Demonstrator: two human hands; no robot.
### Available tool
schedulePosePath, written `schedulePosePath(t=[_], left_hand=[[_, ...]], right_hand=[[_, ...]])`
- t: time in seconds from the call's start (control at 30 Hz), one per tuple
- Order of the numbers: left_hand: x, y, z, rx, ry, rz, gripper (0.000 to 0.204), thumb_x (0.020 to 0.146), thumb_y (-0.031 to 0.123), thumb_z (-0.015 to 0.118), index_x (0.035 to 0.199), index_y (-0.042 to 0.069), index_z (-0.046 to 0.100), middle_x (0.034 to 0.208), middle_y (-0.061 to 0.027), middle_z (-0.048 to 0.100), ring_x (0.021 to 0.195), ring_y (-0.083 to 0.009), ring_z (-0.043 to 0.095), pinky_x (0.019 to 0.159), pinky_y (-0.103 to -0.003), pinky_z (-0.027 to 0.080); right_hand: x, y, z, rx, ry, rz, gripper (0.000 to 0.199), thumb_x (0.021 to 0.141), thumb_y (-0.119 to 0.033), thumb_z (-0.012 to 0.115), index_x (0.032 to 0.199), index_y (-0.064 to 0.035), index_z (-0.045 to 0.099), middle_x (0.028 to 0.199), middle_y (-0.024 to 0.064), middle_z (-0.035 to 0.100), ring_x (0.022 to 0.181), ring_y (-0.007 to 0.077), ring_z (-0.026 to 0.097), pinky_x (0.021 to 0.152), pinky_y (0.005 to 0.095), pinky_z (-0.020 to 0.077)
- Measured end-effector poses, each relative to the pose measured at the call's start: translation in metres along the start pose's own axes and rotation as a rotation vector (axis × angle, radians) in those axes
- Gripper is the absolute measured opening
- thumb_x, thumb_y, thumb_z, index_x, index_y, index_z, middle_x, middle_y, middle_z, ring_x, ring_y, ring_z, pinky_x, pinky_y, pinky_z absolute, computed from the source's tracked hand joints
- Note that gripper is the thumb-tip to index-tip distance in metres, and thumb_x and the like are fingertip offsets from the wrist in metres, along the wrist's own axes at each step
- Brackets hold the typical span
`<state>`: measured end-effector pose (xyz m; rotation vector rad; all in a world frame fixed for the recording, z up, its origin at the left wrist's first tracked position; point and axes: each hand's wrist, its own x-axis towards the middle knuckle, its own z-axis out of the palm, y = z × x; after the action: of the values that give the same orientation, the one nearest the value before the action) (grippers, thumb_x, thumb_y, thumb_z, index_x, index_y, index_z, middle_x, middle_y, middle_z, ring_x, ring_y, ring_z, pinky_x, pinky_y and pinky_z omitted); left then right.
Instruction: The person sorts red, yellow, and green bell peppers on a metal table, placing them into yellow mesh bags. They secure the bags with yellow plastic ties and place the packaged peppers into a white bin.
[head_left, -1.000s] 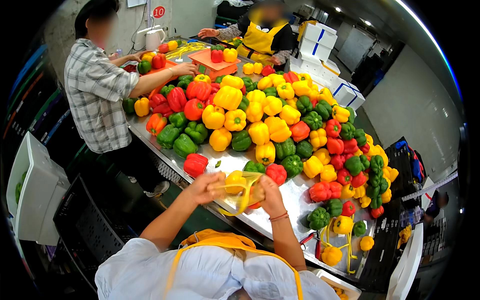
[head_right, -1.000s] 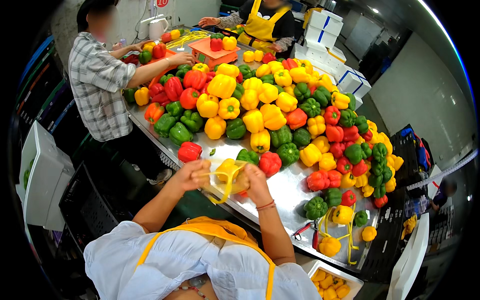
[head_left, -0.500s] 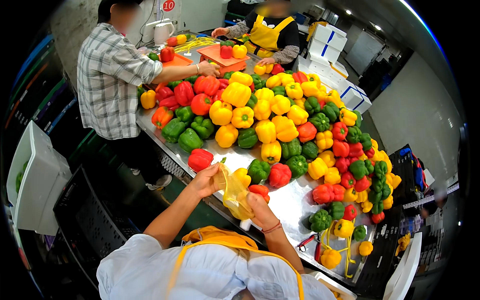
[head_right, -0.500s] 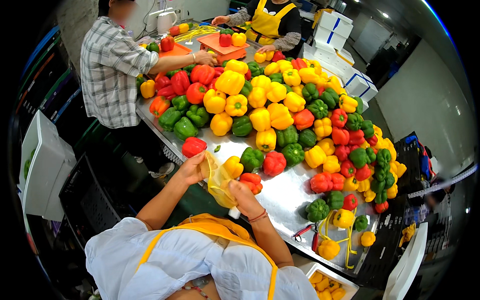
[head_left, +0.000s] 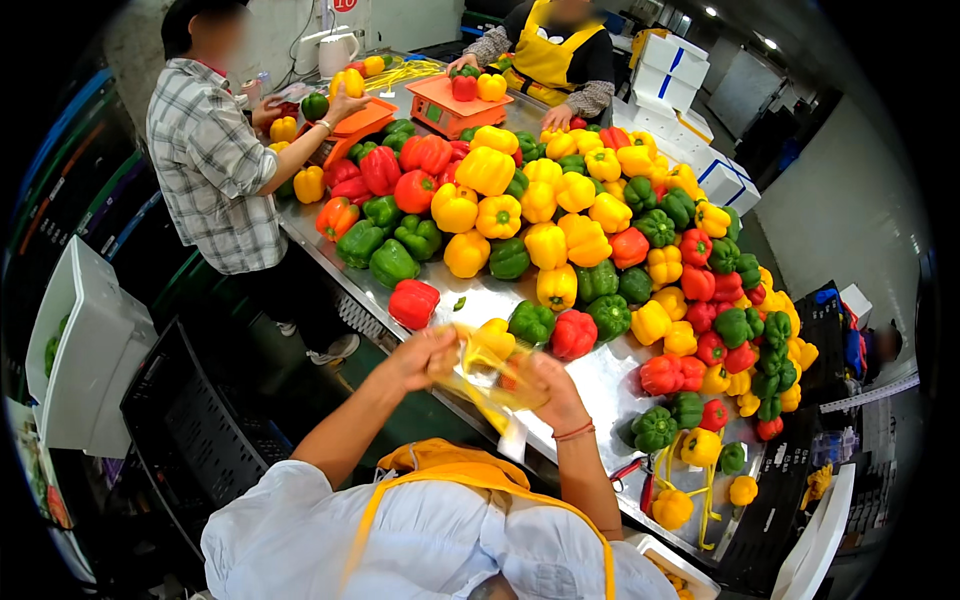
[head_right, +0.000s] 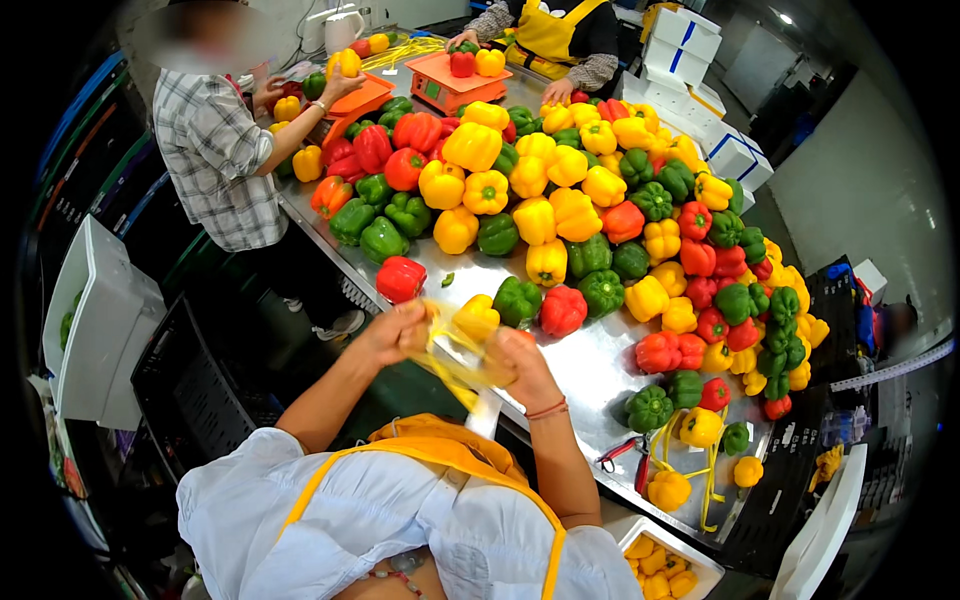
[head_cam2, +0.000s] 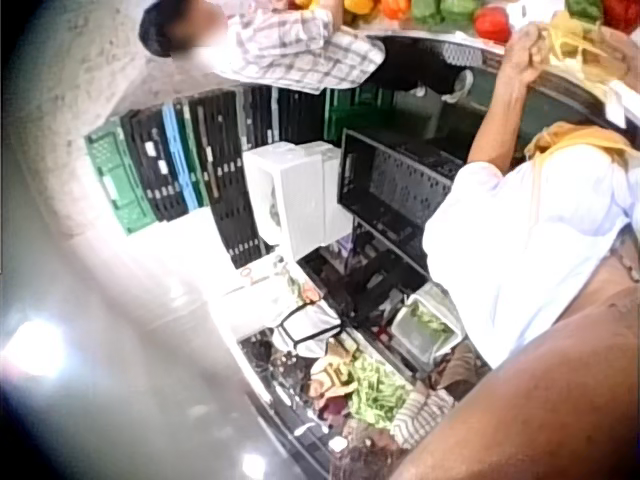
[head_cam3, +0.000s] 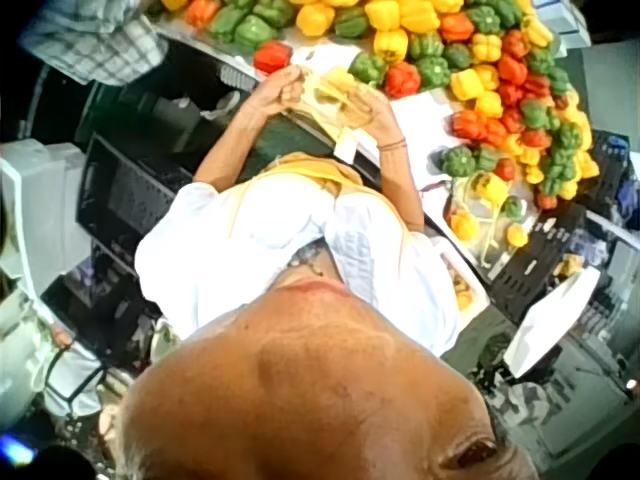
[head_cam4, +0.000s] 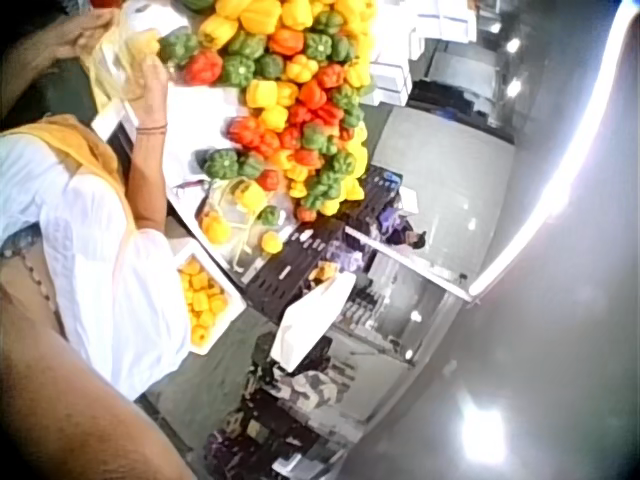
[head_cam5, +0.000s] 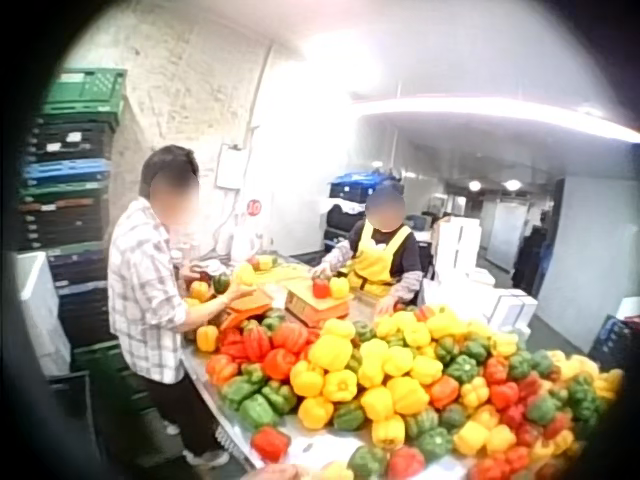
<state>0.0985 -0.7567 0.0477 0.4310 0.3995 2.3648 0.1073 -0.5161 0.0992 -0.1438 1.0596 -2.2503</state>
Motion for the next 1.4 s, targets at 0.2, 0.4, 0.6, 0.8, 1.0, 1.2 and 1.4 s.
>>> schedulePosePath(t=[0.2,0.4,0.6,0.8,1.0,1.2,1.4], left_hand=[[0.026,0.005,0.050,0.101,0.796,0.190,0.024,0.090,0.028,0.041,0.095,0.007,0.051,0.058,0.0033,0.047,0.046,-0.0062,0.044,0.049,-0.025,0.039],[0.015,-0.045,0.065,-0.157,0.247,-0.247,0.034,0.087,0.041,0.041,0.094,0.008,0.047,0.042,0.0069,0.032,0.033,-0.0044,0.030,0.038,-0.021,0.026],[0.014,-0.014,0.036,0.159,0.335,-0.179,0.020,0.087,0.025,0.047,0.094,0.007,0.049,0.043,0.0066,0.035,0.032,-0.0028,0.033,0.036,-0.018,0.028],[0.045,0.012,0.024,-0.001,0.344,0.129,0.021,0.091,0.025,0.035,0.089,0.010,0.050,0.042,0.0078,0.032,0.033,-0.0035,0.028,0.034,-0.020,0.024],[0.039,-0.038,0.063,-0.083,0.392,-0.288,0.031,0.091,0.030,0.036,0.104,0.005,0.049,0.042,0.0068,0.033,0.031,-0.0034,0.029,0.034,-0.018,0.025],[0.044,-0.047,0.056,0.286,0.399,-0.035,0.026,0.089,0.027,0.044,0.097,0.004,0.053,0.046,0.0070,0.034,0.034,-0.0018,0.027,0.035,-0.017,0.022],[0.070,-0.040,0.080,0.217,0.950,0.221,0.022,0.088,0.032,0.043,0.085,0.011,0.050,0.058,0.0030,0.041,0.051,-0.0077,0.040,0.047,-0.020,0.032]], right_hand=[[0.003,0.028,0.010,-0.406,0.093,-0.032,0.023,0.083,-0.025,0.055,0.093,-0.0043,0.054,0.069,-0.0065,0.046,0.056,0.0028,0.041,0.049,0.0175,0.0336],[0.021,-0.006,-0.008,-0.024,0.314,-0.306,0.016,0.089,-0.016,0.041,0.098,-0.0039,0.046,0.087,0.0036,0.053,0.078,0.0134,0.053,0.071,0.0274,0.0451],[0.004,-0.014,-0.007,0.185,0.153,0.032,0.022,0.092,-0.023,0.035,0.090,-0.0050,0.048,0.056,-0.0048,0.036,0.044,0.0046,0.030,0.041,0.0180,0.0284],[0.001,-0.001,0.000,-0.214,-0.165,0.170,0.023,0.089,-0.024,0.043,0.097,-0.0039,0.052,0.055,-0.0075,0.036,0.041,0.0026,0.030,0.039,0.0169,0.0233],[0.026,-0.028,-0.058,0.257,0.037,-0.184,0.019,0.089,-0.021,0.044,0.099,-0.0070,0.050,0.087,0.0033,0.054,0.075,0.0118,0.053,0.064,0.0234,0.0448],[0.012,-0.038,-0.033,0.130,-0.009,-0.021,0.022,0.091,-0.026,0.037,0.085,-0.0082,0.047,0.070,-0.0012,0.047,0.062,0.0073,0.048,0.061,0.0228,0.0436],[-0.007,-0.009,-0.043,0.246,-0.030,0.276,0.028,0.088,-0.028,0.044,0.101,-0.0036,0.051,0.082,-0.0006,0.054,0.071,0.0061,0.052,0.065,0.0216,0.0438]])
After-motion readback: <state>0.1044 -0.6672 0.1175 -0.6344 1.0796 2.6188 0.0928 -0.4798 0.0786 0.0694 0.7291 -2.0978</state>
